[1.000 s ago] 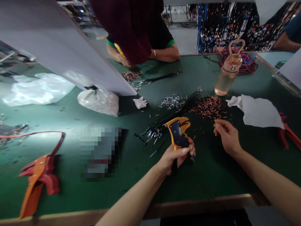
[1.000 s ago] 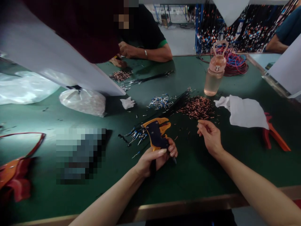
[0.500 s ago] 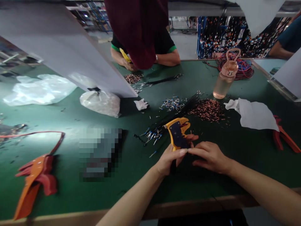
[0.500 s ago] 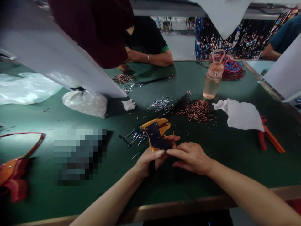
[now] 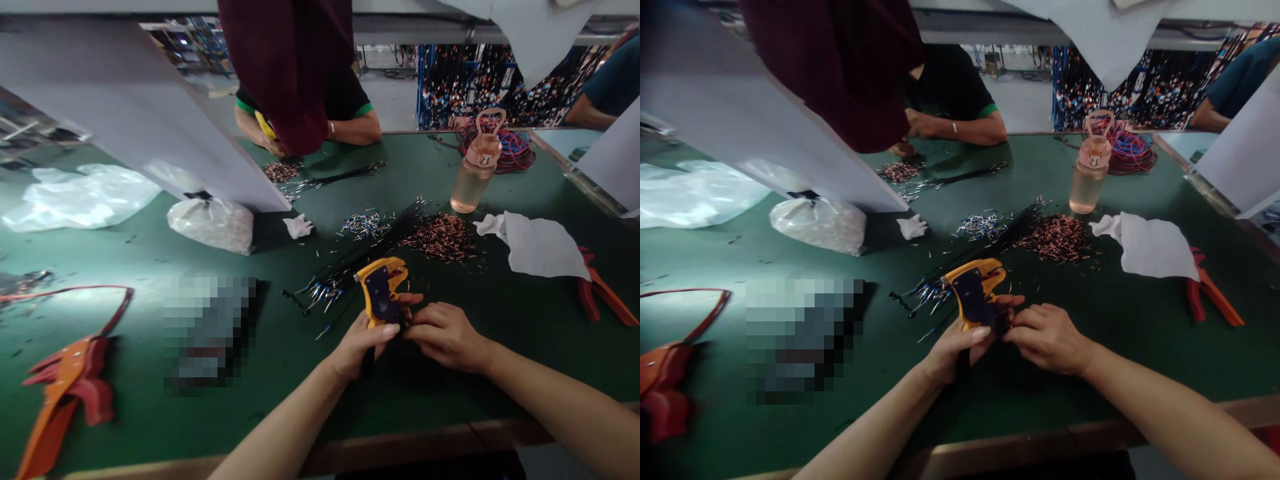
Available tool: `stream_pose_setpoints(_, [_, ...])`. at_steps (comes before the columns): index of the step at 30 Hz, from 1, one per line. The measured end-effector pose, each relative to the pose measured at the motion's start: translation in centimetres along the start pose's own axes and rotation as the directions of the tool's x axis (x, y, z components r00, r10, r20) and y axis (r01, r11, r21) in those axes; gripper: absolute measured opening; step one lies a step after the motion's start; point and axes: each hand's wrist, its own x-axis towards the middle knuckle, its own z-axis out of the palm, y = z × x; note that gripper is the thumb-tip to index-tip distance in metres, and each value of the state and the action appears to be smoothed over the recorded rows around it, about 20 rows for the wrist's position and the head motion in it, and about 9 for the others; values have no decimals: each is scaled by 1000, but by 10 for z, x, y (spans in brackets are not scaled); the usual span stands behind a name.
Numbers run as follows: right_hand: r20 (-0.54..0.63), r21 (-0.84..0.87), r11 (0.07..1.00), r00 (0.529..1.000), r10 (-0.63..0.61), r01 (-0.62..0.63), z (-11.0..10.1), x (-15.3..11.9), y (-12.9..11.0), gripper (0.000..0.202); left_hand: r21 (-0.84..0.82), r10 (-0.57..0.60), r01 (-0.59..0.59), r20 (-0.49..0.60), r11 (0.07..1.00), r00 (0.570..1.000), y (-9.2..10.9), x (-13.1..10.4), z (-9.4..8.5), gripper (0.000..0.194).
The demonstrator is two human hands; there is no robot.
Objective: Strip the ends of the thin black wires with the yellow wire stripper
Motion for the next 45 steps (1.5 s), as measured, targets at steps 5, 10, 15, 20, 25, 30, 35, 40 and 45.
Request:
stream_pose_setpoints(5, [-3,19,1000,1000,-4,4,-3,2,2,14,-74,4,-5,-13,997,1000,-4,1,-1,47])
stream_pose_setpoints(10, [-138,155,985,986,94,-73,0,-1,4,10,-91,35,-39,-46,995,998,-2,3,1,46])
stream_pose_setpoints(15, [-247,306,929,925,289,-209,-2,-1,4,16,-58,33,-35,-30,998,999,-5,2,4,48])
stream_pose_setpoints(20, [-259,392,872,875,410,-293,-2,-3,6,14,3,31,-31,26,1000,999,-7,2,2,54])
stream_pose_setpoints(25, [-374,292,864,783,497,-410,-11,-2,7,12,9,10,-11,111,1000,994,-10,7,-2,57])
stream_pose_setpoints(30, [-402,137,911,819,410,-389,-21,1,-1,12,-31,0,3,102,1000,995,-12,8,1,56])
stream_pose_setpoints(35, [-390,-8,965,889,240,-263,-23,5,-12,17,85,-46,41,58,996,997,-2,1,11,58])
stream_pose_setpoints(40, [-366,-67,980,918,152,-189,-26,10,-19,20,116,-81,75,51,990,995,3,-1,16,60])
stream_pose_setpoints(45, [-316,-77,987,942,110,-141,-25,8,-20,16,57,-102,98,70,994,992,0,-1,15,57])
